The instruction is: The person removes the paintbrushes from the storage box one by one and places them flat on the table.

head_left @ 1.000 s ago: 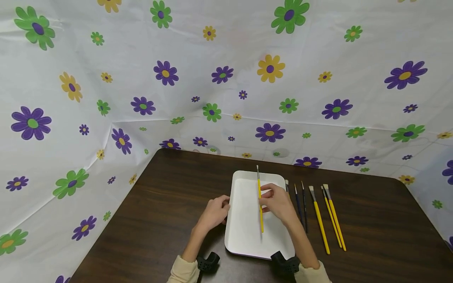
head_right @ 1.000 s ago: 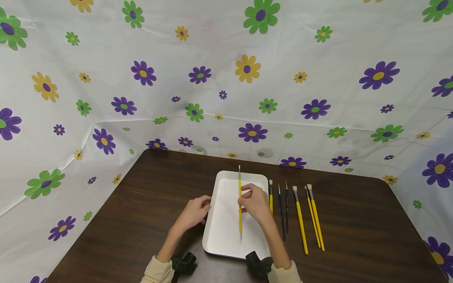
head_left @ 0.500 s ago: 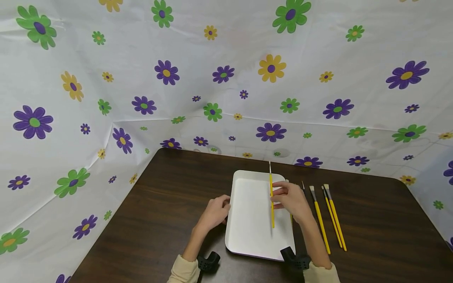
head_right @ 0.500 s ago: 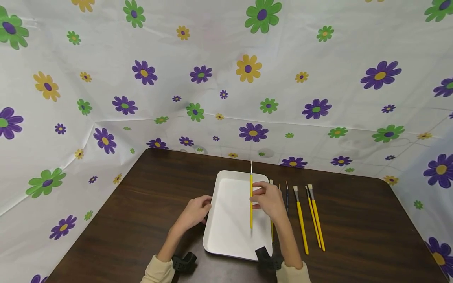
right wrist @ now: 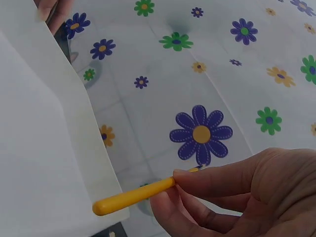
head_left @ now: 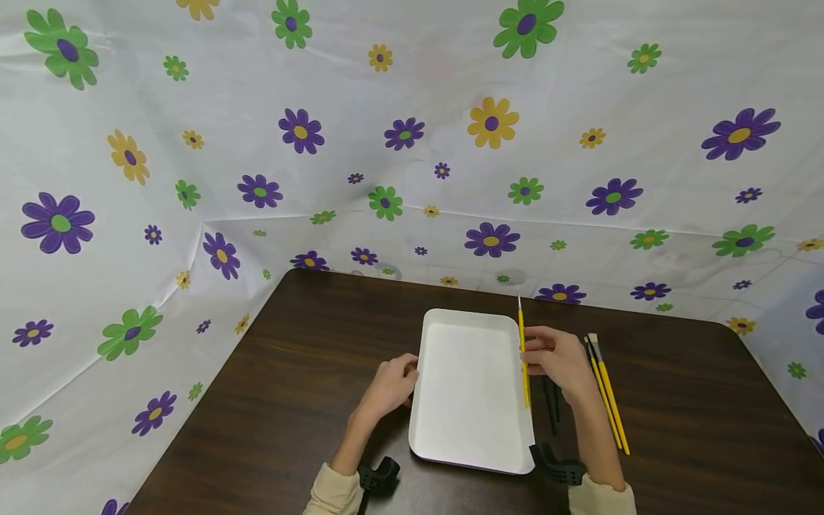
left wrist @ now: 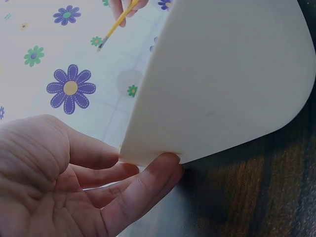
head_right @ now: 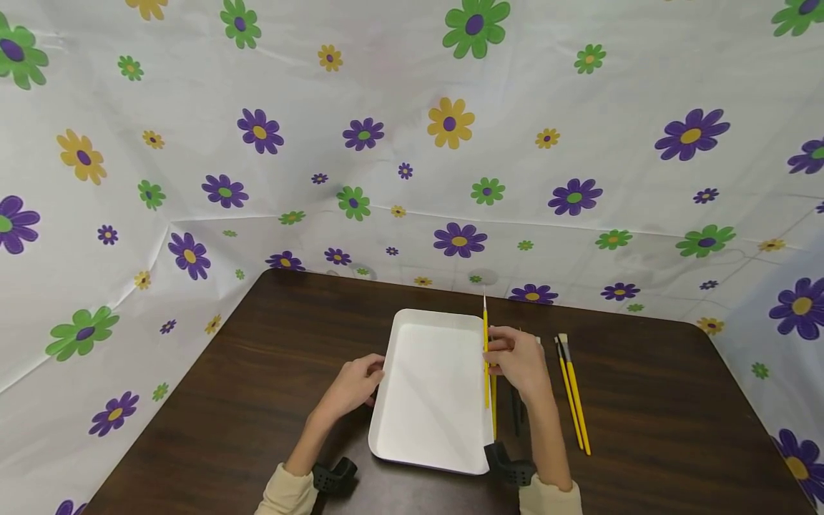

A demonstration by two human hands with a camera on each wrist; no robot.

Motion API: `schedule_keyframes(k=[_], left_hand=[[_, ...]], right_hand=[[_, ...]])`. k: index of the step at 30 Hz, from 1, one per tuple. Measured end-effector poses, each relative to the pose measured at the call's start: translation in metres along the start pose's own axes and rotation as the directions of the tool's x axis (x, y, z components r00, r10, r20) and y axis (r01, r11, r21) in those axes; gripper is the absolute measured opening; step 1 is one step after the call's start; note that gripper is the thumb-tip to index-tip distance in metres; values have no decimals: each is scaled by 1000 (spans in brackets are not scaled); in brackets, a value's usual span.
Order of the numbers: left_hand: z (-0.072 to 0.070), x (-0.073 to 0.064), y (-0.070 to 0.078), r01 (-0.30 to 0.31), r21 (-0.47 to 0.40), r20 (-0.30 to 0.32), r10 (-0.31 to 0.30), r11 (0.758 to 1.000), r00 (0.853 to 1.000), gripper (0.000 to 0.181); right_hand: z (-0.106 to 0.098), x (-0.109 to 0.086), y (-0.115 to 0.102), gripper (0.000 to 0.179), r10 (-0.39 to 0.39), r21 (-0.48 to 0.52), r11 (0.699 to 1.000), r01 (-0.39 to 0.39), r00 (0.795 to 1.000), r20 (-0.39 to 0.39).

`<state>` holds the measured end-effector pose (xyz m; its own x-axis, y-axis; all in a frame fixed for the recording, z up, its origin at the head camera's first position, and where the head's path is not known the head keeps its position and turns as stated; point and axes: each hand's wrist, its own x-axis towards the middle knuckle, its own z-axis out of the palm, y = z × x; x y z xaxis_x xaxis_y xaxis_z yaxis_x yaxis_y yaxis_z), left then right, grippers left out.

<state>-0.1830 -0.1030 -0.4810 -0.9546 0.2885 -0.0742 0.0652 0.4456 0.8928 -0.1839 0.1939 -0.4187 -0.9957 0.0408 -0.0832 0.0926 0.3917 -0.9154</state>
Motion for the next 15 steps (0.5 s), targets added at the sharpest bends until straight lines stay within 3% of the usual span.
schedule_keyframes(k=[6,15], left_hand=[[0,-1,-1,-7,1,-4,7,1000,1000,32],[2,0,-1,12,4,0,-12,1000,1000,34]], right_hand=[[-15,-1,6,44,-4,-14,1000,4,1000,-5],[-40,-4,18,47,53,-47,997,-54,998,-35]])
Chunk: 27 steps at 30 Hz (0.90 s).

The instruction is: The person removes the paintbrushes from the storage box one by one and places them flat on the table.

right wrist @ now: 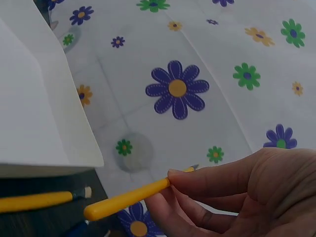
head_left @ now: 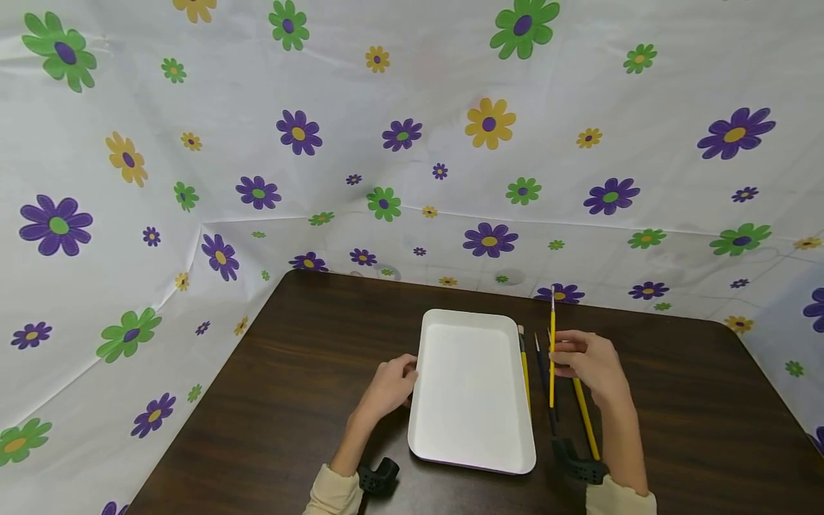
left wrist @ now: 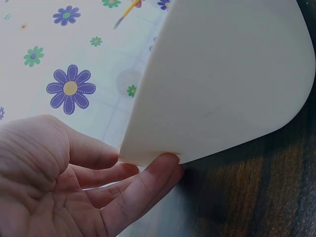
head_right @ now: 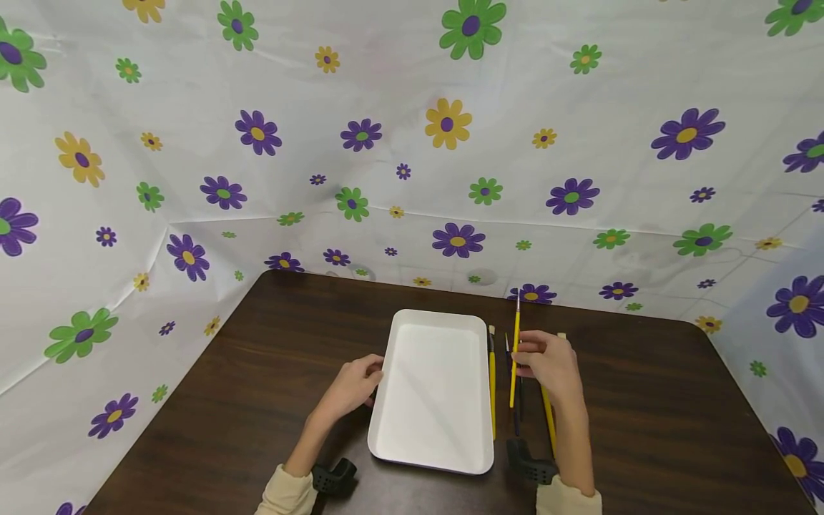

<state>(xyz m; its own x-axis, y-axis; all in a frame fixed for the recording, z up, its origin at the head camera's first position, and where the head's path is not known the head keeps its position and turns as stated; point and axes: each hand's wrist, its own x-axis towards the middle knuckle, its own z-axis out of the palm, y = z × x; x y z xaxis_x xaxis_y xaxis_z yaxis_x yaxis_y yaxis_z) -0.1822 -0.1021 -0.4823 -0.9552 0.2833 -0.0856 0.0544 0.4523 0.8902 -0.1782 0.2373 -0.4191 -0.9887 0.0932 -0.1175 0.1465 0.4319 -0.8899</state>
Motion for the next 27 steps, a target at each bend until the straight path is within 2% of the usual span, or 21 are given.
schedule_keyframes(k=[12,20,27], left_hand=[[0,0,-1,1,4,5,-1,1000,1000,35],[1,0,-2,-5,1,0,5,1000,1000,35],[1,0,-2,-10,1,0,10,1000,1000,34]], right_hand=[[-21,0,12,43,16,-17,1000,-15,999,31],[-29,0,18,46,44,-19,999,-44,999,5],[-34,1,29,40,83,-98,991,-87,996,-45]])
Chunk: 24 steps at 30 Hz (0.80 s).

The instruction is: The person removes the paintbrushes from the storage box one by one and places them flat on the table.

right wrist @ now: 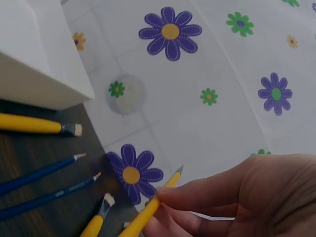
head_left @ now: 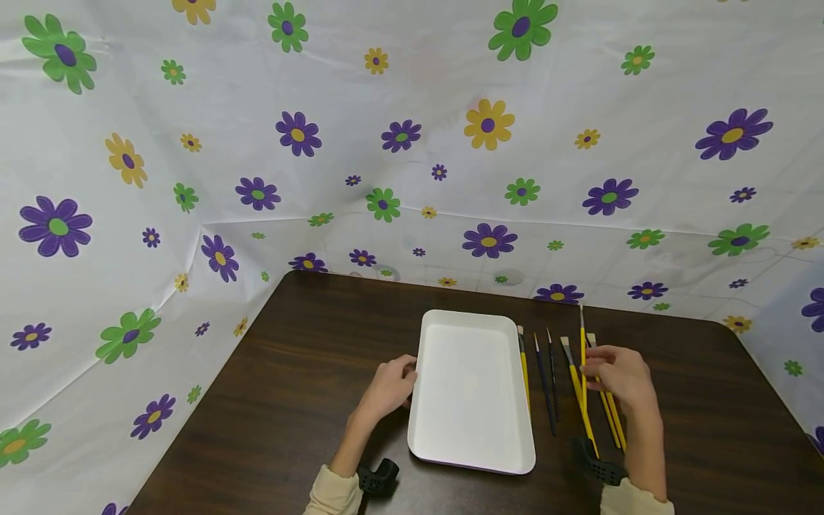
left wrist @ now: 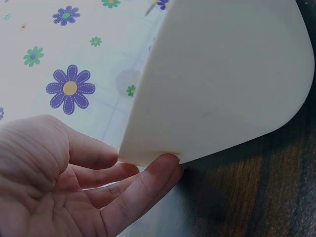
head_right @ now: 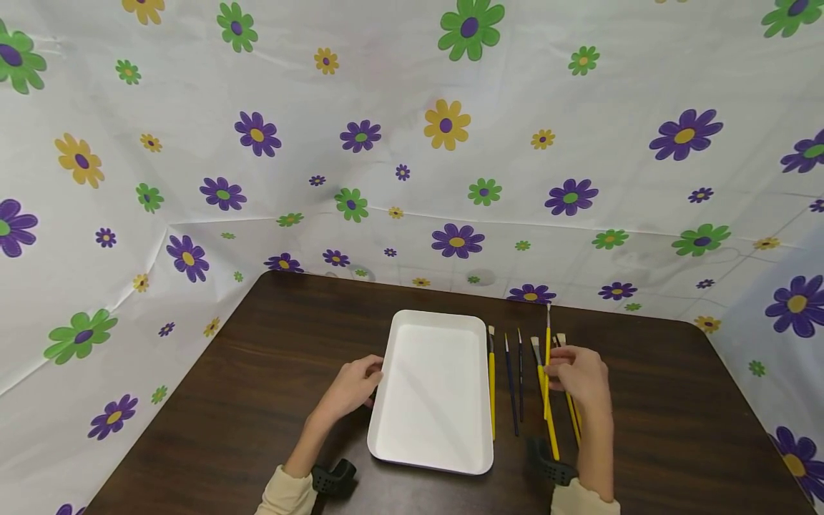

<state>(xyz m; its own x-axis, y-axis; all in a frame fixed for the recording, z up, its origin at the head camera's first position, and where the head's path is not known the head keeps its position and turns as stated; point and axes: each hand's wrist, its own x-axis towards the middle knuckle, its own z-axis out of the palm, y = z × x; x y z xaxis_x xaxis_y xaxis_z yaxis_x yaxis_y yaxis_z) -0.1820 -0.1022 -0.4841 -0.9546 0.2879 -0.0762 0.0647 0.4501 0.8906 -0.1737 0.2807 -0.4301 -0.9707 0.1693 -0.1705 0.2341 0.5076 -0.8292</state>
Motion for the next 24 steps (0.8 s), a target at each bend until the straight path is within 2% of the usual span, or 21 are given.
schedule_keyframes(k=[8,24], left_hand=[[-1,1,0,1,3,-3,-1,1000,1000,33],[1,1,0,4,2,-15,-4,1000,1000,33]], right_hand=[[-4,2,13,32,52,-41,998,-53,999,-14],[-4,9,25,28,128,-101,987,-123,991,49]])
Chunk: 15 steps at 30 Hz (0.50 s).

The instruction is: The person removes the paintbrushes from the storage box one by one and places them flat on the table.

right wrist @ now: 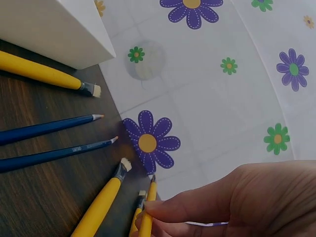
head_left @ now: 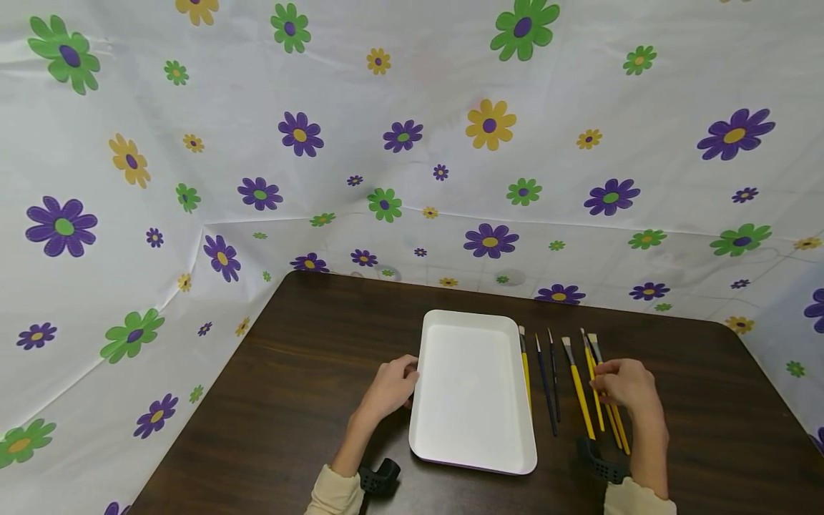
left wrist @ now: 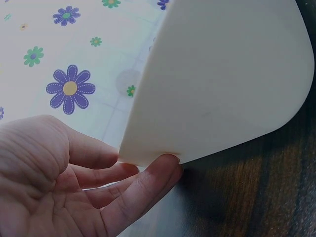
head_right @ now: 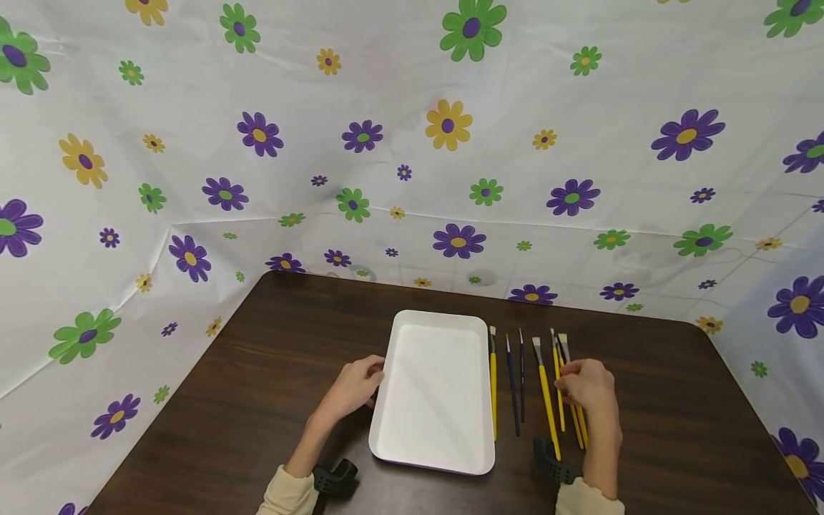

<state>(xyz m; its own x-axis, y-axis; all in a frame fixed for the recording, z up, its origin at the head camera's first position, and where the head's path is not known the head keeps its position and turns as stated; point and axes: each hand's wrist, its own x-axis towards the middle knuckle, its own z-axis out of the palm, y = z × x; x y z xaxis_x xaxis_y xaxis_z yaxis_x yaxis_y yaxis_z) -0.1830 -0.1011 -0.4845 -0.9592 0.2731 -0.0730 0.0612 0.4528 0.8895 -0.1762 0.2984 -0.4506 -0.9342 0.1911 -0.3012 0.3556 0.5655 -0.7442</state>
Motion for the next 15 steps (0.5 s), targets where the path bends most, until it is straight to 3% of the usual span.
schedule_keyframes(k=[15], left_hand=[[-1,-1,1,-7,-10,6,7,1000,1000,33]], right_hand=[[1,3,1,25,4,-55,998,-4,1000,4]])
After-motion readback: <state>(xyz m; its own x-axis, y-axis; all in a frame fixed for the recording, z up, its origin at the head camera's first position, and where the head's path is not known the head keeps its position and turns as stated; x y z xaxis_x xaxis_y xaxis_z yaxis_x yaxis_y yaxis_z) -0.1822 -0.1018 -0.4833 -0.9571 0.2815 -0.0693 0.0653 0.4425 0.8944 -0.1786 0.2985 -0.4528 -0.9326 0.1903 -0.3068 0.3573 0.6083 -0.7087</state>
